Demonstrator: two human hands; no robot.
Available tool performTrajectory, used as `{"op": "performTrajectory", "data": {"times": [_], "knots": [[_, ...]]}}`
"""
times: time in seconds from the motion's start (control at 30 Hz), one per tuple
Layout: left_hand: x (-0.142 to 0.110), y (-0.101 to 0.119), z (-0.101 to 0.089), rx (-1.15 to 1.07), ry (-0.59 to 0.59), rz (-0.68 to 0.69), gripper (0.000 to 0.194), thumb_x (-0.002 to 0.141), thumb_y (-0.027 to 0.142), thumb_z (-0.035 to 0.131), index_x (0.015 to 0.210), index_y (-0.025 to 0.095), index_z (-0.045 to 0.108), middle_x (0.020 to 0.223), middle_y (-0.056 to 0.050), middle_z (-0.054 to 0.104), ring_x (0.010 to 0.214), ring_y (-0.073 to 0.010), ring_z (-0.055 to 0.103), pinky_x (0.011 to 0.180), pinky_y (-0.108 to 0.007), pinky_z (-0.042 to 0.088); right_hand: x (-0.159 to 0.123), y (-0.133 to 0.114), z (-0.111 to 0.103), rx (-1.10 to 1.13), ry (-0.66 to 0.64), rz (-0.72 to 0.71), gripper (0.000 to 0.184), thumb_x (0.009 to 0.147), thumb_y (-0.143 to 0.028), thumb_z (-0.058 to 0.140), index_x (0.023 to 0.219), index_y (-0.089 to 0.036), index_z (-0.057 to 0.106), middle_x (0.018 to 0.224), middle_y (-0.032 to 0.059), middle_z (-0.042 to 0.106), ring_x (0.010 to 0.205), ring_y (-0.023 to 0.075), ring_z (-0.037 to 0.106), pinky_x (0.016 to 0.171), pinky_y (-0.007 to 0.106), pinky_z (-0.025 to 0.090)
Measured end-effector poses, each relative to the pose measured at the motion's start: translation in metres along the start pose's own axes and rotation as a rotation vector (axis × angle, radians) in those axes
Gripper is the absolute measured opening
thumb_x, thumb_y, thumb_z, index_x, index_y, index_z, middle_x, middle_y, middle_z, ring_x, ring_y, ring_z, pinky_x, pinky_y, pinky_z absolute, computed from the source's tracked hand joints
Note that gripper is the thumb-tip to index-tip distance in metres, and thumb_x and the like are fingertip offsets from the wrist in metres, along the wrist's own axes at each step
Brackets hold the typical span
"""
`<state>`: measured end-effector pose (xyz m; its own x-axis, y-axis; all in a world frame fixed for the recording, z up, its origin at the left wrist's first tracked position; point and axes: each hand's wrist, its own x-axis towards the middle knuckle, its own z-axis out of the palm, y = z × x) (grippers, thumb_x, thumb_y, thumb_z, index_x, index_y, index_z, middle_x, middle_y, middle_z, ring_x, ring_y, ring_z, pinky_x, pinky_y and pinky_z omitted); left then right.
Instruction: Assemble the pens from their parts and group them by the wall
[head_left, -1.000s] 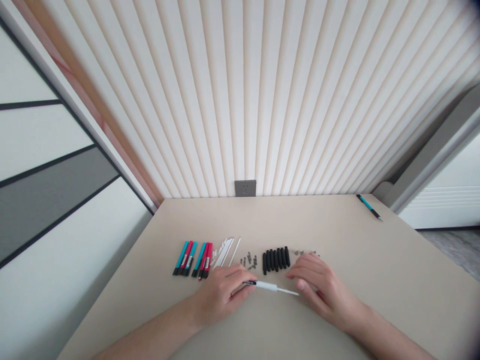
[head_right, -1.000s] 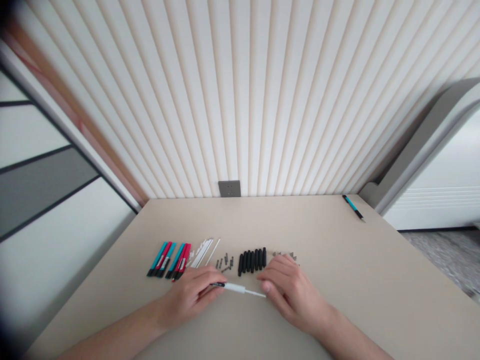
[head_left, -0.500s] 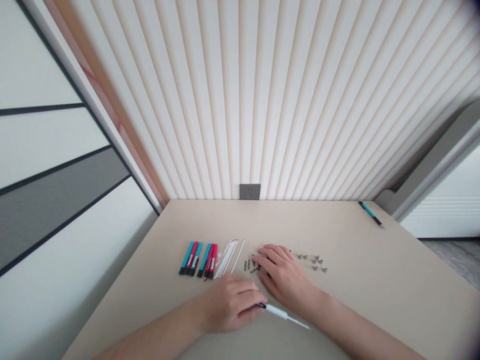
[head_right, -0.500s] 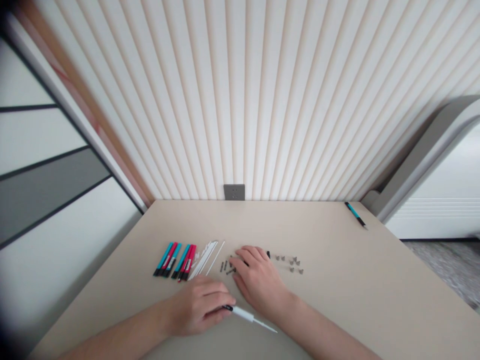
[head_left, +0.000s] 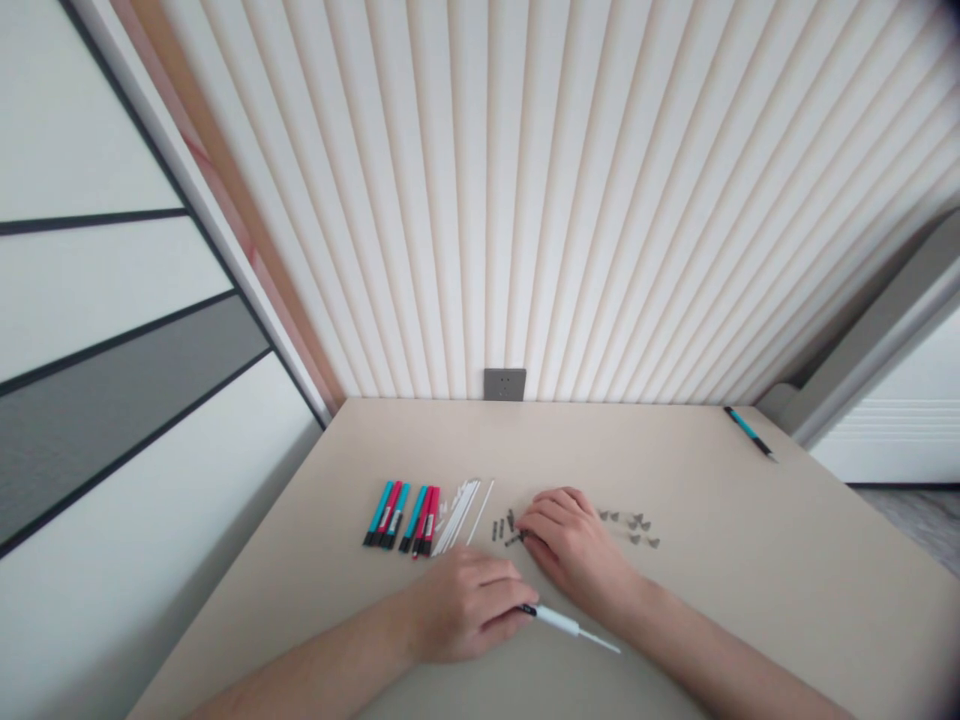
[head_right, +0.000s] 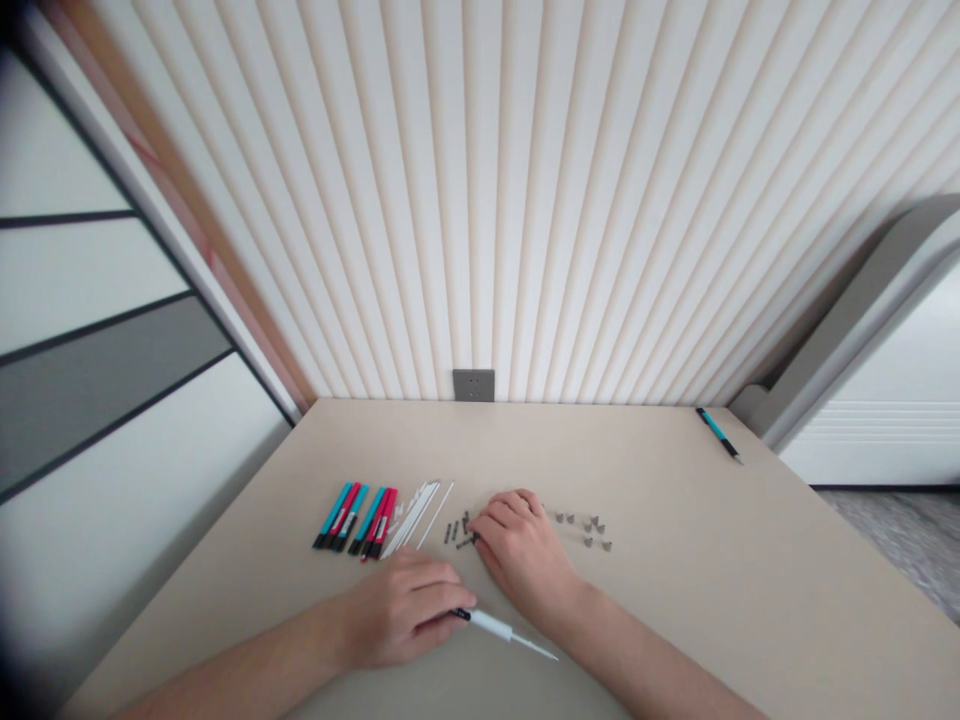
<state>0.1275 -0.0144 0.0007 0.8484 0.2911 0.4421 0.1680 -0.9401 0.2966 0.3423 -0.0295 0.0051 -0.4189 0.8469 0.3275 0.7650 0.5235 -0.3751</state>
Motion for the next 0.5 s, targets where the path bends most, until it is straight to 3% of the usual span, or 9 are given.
{"op": "performTrajectory", "data": {"times": [0.17,0.27,0.37,0.5], "knots": [[0.001,-0.001,0.0,-0.038,0.108,-0.179,0.014,0.093,0.018,0.056,0.107,0.018,0.061,0.087,-0.004,0.07,0.076,-0.0152,0.066,0.07,-0.024,0.048,-0.015,0.016,-0.022,0.129,0.173,0.073,0.023,0.094,-0.019,0.052,0.109,-0.023,0.069,0.103,0.0078,0.069,0.098,0.0216,0.061,0.091,0.04,0.047],[0.002,-0.004,0.001,-0.102,0.19,-0.272,0.015,0.094,0.016,0.055,0.107,0.018,0.06,0.087,-0.003,0.068,0.072,-0.0127,0.063,0.069,-0.022,0.048,-0.031,0.028,-0.029,0.353,0.3,0.292,0.025,0.097,-0.031,0.049,0.107,-0.023,0.071,0.11,0.0104,0.068,0.102,0.0235,0.061,0.085,0.036,0.052],[0.001,-0.008,0.002,-0.129,0.224,-0.374,0.013,0.094,0.018,0.055,0.106,0.018,0.061,0.08,-0.001,0.064,0.058,-0.0099,0.054,0.062,-0.021,0.046,-0.04,0.035,-0.028,0.626,0.41,0.541,0.032,0.094,-0.045,0.053,0.101,-0.02,0.072,0.101,0.0103,0.071,0.09,0.0221,0.064,0.078,0.034,0.054],[0.001,-0.011,0.001,-0.16,0.235,-0.479,0.013,0.095,0.022,0.055,0.104,0.018,0.063,0.076,0.0,0.061,0.055,-0.0095,0.05,0.055,-0.02,0.042,-0.037,0.033,-0.023,0.882,0.453,0.646,0.039,0.086,-0.054,0.062,0.097,-0.017,0.072,0.089,0.0089,0.072,0.077,0.0188,0.063,0.074,0.032,0.054]]}}
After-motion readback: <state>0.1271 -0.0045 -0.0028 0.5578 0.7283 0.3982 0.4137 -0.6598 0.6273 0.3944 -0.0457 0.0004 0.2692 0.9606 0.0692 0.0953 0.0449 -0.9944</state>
